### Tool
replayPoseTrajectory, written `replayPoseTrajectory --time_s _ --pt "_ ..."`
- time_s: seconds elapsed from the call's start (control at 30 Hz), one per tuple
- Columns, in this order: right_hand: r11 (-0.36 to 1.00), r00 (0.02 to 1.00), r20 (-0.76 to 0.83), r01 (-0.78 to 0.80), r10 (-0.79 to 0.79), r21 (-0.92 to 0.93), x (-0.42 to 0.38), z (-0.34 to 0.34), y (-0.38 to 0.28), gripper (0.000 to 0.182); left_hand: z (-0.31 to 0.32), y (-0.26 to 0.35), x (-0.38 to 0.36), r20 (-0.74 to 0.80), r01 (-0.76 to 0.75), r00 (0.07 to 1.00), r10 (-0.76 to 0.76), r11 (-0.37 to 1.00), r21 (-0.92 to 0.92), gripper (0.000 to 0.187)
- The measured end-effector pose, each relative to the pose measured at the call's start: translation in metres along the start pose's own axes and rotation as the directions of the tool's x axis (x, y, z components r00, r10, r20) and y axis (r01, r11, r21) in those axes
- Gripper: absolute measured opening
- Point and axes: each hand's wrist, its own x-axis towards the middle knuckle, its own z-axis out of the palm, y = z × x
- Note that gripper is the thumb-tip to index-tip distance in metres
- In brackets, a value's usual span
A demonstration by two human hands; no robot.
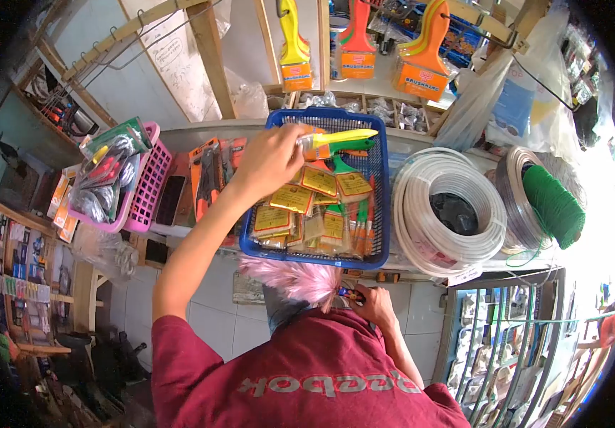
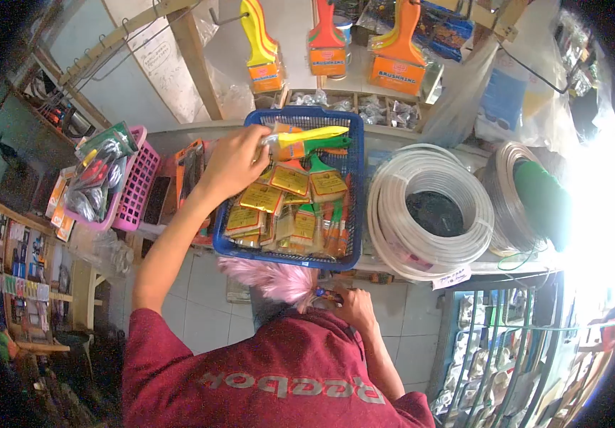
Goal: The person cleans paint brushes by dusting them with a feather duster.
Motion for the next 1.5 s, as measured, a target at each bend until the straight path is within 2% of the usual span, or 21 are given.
replayPoseTrajectory --time_s 0.07,0.13,0.17,0.3,0.47,0.6,0.67,0.7,0.73,0.8,0.83,0.87,0.9,0.93,0.97,1.03,1.17,1.3,1.43,1.47,1.5 --pt "1.0 0.999 0.049 -0.016 0.016 -0.006 -0.004 0.002 0.013 0.025 -0.013 0.009 -0.026 0.044 0.213 0.976 -0.214 0.884 -0.416 0.023" --pt "0.996 0.999 0.025 0.031 -0.033 0.086 -0.012 -0.006 0.017 0.02 -0.024 0.009 -0.05 0.245 0.367 0.899 -0.363 0.318 -0.874 0.029" --pt "0.994 0.998 0.055 0.01 -0.016 0.112 -0.015 -0.011 0.017 0.019 -0.027 0.011 -0.06 0.366 0.372 0.854 -0.37 -0.057 -0.926 0.032" --pt "0.95 0.995 0.076 0.031 -0.057 0.31 -0.027 -0.007 0.027 0.02 -0.028 0.038 -0.078 0.36 0.181 0.879 -0.312 -0.481 -0.858 0.055" --pt "0.799 0.987 0.085 0.056 -0.133 0.598 -0.036 0.001 0.018 0.031 0.003 0.028 -0.086 0.294 0.128 0.922 -0.252 -0.518 -0.845 0.047" --pt "0.535 0.984 -0.141 0.064 0.105 0.842 -0.034 -0.023 -0.033 0.028 0.007 0.037 -0.087 0.275 0.053 0.895 -0.351 -0.529 -0.847 0.055" --pt "0.426 0.967 -0.019 -0.094 0.253 0.9 -0.037 -0.033 -0.047 0.025 0.015 0.047 -0.091 0.232 -0.032 0.89 -0.392 -0.561 -0.827 0.065" --pt "0.495 0.939 0.241 -0.336 0.247 0.801 -0.039 -0.044 -0.044 0.024 0.019 0.045 -0.094 0.231 -0.027 0.904 -0.36 -0.585 -0.81 0.067" --pt "0.517 0.959 0.218 -0.281 0.181 0.808 -0.037 -0.041 -0.046 0.024 0.021 0.044 -0.096 0.228 -0.021 0.916 -0.329 -0.609 -0.793 0.069" --pt "0.551 0.985 0.164 -0.164 0.051 0.818 -0.031 -0.033 -0.051 0.024 0.016 0.06 -0.094 0.452 0.011 0.616 -0.645 -0.568 -0.823 0.069" --pt "0.758 0.963 0.237 -0.247 0.126 0.603 -0.029 -0.037 -0.053 0.026 0.012 0.055 -0.096 0.339 -0.048 0.825 -0.453 -0.654 -0.755 0.064" --pt "0.824 0.977 0.207 -0.164 0.058 0.542 -0.029 -0.043 -0.057 0.026 0.034 0.034 -0.103 0.143 -0.186 0.955 -0.26 -0.9 -0.394 0.064" --pt "0.838 0.976 0.191 -0.187 0.101 0.512 -0.024 -0.049 -0.069 0.027 0.038 0.024 -0.098 -0.066 -0.042 0.997 -0.044 -0.999 0.03 0.063" --pt "0.85 0.975 0.17 -0.208 0.142 0.484 -0.022 -0.051 -0.075 0.028 0.04 0.028 -0.105 0.046 -0.139 0.989 -0.137 -0.99 0.037 0.064" --pt "0.84 0.976 0.158 -0.212 0.153 0.5 -0.022 -0.048 -0.076 0.028 0.039 0.034 -0.111 0.157 -0.235 0.961 -0.228 -0.972 0.022 0.065" --pt "0.819 0.976 0.13 -0.217 0.174 0.532 -0.022 -0.043 -0.074 0.028 0.027 0.043 -0.106 0.228 -0.119 0.828 -0.512 -0.558 -0.821 0.066" --pt "0.939 0.992 0.094 0.054 -0.09 0.339 -0.024 -0.044 -0.07 0.025 0.045 0.008 -0.112 -0.002 -0.127 0.983 -0.181 -0.679 -0.723 0.061" --pt "0.801 0.953 0.097 -0.294 0.287 0.521 -0.019 -0.061 -0.092 0.024 0.016 0.045 -0.103 0.183 -0.254 0.807 -0.562 -0.61 -0.751 0.06" --pt "0.925 0.995 0.1 -0.063 0.028 0.375 -0.021 -0.064 -0.092 0.022 0.031 0.031 -0.105 0.076 -0.237 0.896 -0.437 -0.617 -0.751 0.056" --pt "0.924 0.993 0.1 -0.092 0.059 0.37 -0.021 -0.064 -0.093 0.022 0.035 0.018 -0.111 0.154 -0.234 0.91 -0.384 -0.786 -0.572 0.055" --pt "0.923 0.991 0.1 -0.12 0.089 0.366 -0.02 -0.064 -0.094 0.022 0.034 0.022 -0.109 0.076 -0.258 0.911 -0.405 -0.704 -0.661 0.054"
